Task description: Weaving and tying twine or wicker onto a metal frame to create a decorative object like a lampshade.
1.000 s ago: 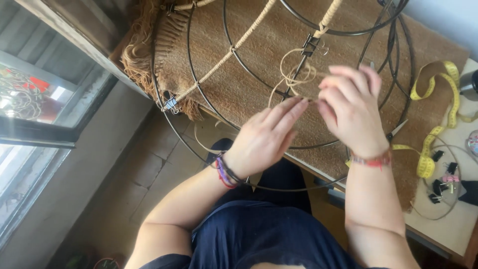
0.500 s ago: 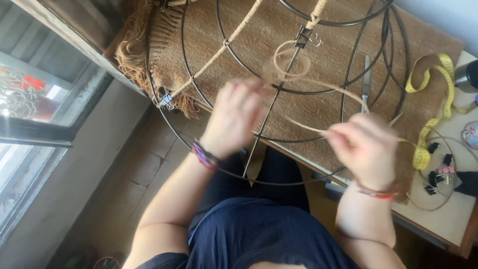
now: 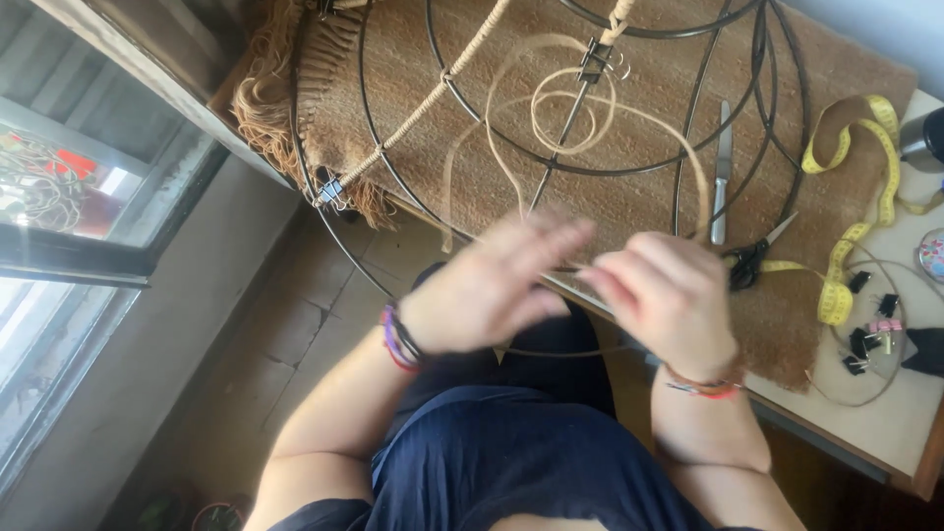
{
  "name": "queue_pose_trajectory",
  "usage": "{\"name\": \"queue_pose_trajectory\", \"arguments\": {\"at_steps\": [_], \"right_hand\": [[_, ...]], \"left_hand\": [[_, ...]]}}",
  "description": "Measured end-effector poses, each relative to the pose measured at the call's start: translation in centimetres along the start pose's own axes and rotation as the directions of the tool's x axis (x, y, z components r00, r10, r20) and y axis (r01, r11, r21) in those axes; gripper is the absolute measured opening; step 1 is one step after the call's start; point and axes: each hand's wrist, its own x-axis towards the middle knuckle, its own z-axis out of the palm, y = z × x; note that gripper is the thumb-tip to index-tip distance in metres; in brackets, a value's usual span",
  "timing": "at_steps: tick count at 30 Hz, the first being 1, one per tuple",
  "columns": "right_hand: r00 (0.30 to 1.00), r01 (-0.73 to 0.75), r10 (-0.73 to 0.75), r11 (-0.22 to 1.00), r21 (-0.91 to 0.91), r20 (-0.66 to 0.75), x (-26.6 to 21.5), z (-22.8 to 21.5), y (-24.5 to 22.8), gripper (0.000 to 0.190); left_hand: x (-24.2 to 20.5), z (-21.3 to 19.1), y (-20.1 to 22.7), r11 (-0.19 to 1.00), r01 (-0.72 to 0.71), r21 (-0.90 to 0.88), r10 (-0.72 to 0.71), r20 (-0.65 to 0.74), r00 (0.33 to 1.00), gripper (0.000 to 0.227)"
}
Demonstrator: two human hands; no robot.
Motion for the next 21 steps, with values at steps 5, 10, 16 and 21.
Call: {"name": "queue_pose_trajectory", "arguments": {"at_steps": [5, 10, 16, 21], "right_hand": [[0.993, -0.102, 0.106, 0.992, 0.069, -0.053, -2.4, -2.3, 1.9, 0.02], [0.972, -0.195, 0.199, 0.98, 0.042, -0.127, -2.6, -2.5, 1.6, 0.016], [0.987, 0.121, -0.124, 0.992, 0.041, 0.099, 1.2, 0.7, -2.4, 0.018], [0.992, -0.127, 0.125, 0.991, 0.049, 0.028, -1.1, -2.4, 1.2, 0.015]], "left_hand": [[-6.4, -2.0, -3.9, 0.859, 0.381, 0.342, -0.319, -0.225, 0.921, 0.018], [-8.3, -4.6, -4.3, 0.521, 0.614, 0.593, -0.356, -0.503, 0.788, 0.024], [-4.0, -0.2, 2.2, 0.962, 0.219, 0.162, -0.2, -0.126, 0.972, 0.062], [-10.7, -4.9, -3.2, 0.419, 0.705, 0.572, -0.504, -0.5, 0.705, 0.02]]}}
